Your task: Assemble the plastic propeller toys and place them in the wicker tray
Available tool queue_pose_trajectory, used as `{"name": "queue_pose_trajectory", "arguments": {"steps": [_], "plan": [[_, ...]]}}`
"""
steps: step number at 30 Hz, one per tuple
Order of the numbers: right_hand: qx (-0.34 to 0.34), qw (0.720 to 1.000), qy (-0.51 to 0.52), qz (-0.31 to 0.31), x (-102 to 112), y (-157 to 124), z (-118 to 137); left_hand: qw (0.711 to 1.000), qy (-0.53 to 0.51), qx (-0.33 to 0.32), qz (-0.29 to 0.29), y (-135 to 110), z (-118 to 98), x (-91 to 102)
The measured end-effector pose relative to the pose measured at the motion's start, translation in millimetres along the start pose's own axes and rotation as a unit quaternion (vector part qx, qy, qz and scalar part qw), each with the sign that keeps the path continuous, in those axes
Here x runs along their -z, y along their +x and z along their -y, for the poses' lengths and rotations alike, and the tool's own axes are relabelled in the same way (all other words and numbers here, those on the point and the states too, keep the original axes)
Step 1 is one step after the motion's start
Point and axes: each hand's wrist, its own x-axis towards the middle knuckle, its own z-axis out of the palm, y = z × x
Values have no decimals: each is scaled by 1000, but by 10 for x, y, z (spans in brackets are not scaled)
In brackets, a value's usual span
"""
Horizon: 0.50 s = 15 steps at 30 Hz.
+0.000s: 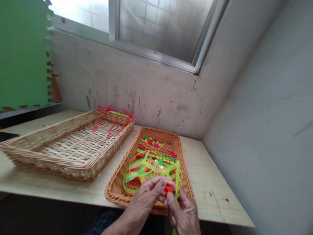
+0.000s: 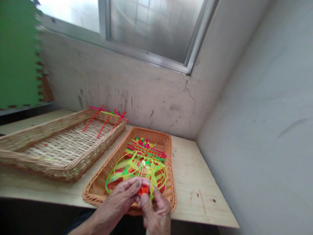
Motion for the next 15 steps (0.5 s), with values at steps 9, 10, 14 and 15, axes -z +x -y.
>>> {"name": "queue_pose_trajectory", "arguments": {"steps": [9, 10, 14, 15], "plan": [[-31, 999, 37, -10, 24, 1, -45, 999, 19, 40, 23, 31, 136, 52], [-23, 998, 58, -13, 11, 7, -54, 999, 14, 42, 24, 16, 127, 32], [-22, 995, 81, -48, -26, 29, -37, 998, -25, 42, 31, -22, 79, -33], [-25, 996, 62, -62, -23, 27, -24, 998, -44, 42, 21, -22, 65, -39]]}}
